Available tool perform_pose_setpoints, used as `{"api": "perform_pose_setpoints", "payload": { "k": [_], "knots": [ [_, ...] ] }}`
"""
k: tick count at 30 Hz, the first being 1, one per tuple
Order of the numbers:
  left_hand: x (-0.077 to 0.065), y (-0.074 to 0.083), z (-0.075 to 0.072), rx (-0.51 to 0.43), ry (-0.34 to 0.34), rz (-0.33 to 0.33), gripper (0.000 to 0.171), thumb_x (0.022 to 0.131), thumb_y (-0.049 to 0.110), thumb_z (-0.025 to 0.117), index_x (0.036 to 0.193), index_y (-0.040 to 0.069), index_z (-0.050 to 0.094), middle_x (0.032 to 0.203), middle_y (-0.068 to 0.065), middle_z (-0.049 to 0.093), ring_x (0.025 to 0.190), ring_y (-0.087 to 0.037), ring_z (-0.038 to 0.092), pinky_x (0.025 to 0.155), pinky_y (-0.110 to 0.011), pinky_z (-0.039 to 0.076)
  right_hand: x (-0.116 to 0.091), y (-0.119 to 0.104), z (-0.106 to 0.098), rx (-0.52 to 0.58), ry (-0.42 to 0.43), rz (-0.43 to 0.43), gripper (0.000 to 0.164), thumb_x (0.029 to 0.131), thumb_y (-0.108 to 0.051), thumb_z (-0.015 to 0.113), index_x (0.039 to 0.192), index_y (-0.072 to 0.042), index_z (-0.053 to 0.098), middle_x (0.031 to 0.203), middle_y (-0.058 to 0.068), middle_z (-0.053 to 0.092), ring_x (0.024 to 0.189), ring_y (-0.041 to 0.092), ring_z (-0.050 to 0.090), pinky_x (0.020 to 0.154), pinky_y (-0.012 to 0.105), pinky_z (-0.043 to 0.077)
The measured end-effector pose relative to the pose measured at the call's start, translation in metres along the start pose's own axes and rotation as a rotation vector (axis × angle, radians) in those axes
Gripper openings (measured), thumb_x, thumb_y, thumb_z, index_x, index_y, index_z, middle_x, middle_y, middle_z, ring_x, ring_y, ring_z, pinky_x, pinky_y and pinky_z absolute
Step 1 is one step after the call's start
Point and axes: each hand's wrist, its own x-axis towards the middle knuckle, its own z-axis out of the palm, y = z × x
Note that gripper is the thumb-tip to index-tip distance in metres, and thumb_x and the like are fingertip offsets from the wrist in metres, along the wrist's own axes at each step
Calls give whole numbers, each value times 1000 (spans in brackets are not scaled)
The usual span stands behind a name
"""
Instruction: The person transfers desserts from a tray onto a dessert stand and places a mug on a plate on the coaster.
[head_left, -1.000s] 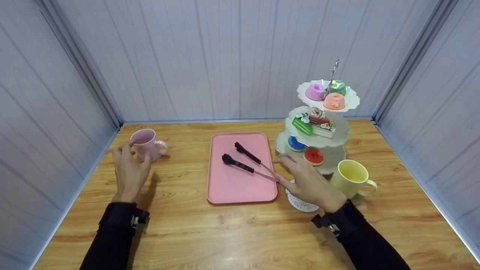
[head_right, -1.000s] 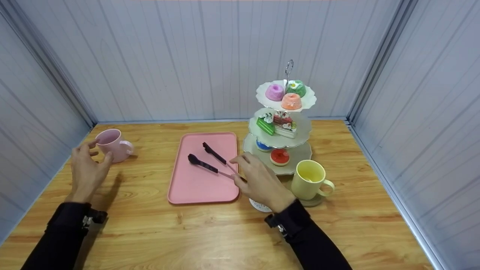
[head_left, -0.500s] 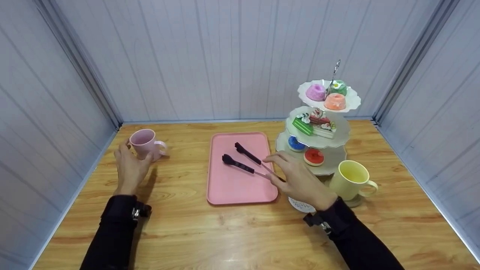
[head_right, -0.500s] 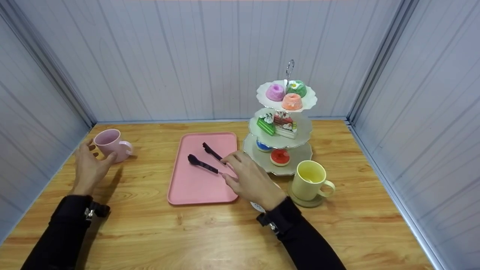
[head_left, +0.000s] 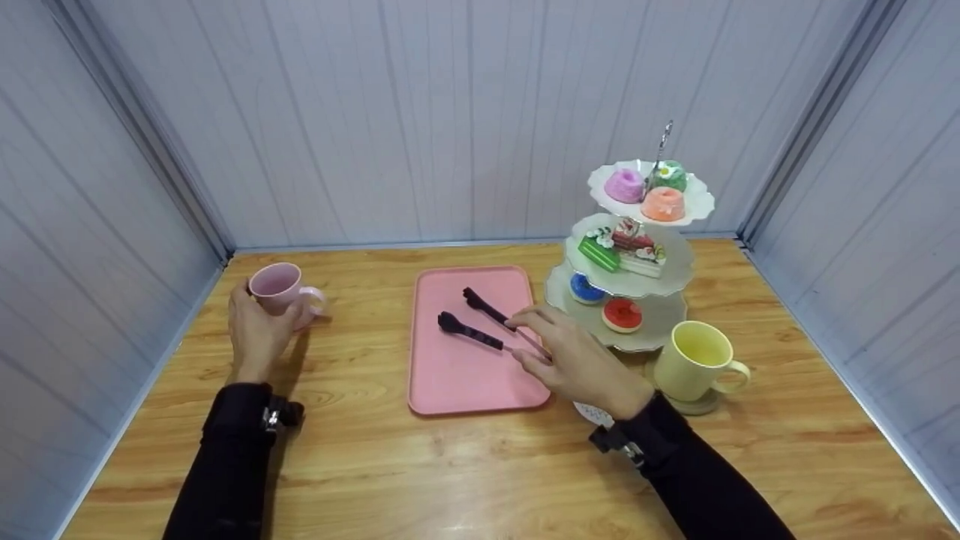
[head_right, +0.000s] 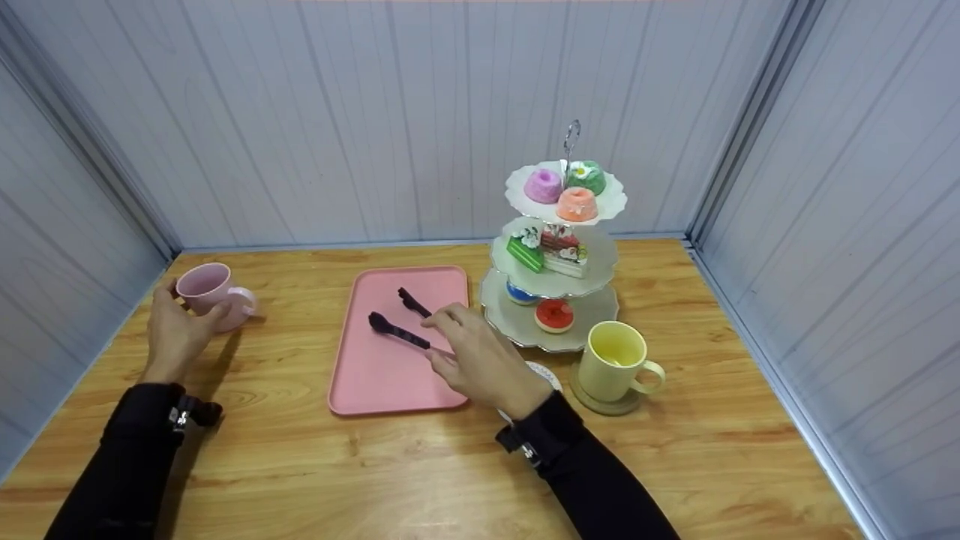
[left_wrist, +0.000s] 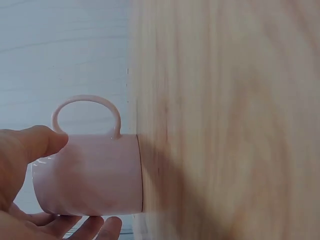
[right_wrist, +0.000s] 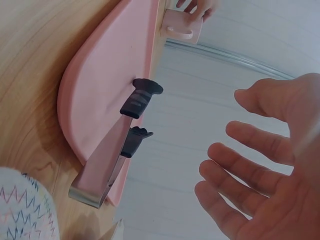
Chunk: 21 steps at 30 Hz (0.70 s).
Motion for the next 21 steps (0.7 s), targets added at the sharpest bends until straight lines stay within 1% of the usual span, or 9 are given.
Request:
{"api": "perform_pose_setpoints", "payload": {
  "k": [3,8,12,15,19,21],
  "knots": [
    [2,-2,2,-2,18,10,97,91,32,83,163,-2,26,162,-28,41,150,-45,43,124,-58,37,2,-1,3,-7,5,-16,35,101,-25,74,135,-19,66,136,-1,66,123,17,65,105,40,57],
    [3,-6,4,-4,41,32,99,89,35,86,161,-3,30,158,-28,42,147,-44,43,122,-58,38,6,-4,7,-20,11,-34,37,100,-23,76,136,-18,67,136,1,66,124,19,65,105,42,56],
    [6,-7,3,18,30,-5,102,89,34,85,164,-1,26,160,-29,38,148,-45,43,123,-58,38,9,-6,11,5,7,-37,38,99,-20,76,136,-17,67,135,2,66,120,22,67,103,41,57],
    [7,-8,4,30,25,-37,104,89,35,84,165,0,23,161,-29,36,148,-45,43,124,-58,37,11,-7,13,16,-1,-38,38,99,-19,76,136,-17,67,135,3,66,119,22,67,103,40,57],
    [8,-7,4,45,20,-55,105,88,37,85,166,1,24,161,-30,35,147,-46,43,123,-58,38,13,-8,15,14,-14,-34,38,100,-22,74,137,-18,66,136,0,65,123,18,66,105,39,57],
    [8,-6,5,57,18,-63,103,88,38,86,164,1,28,159,-30,36,145,-46,44,123,-58,38,13,-8,17,14,-15,-40,38,101,-24,74,137,-17,66,136,1,65,126,16,65,107,39,56]
  ]
}}
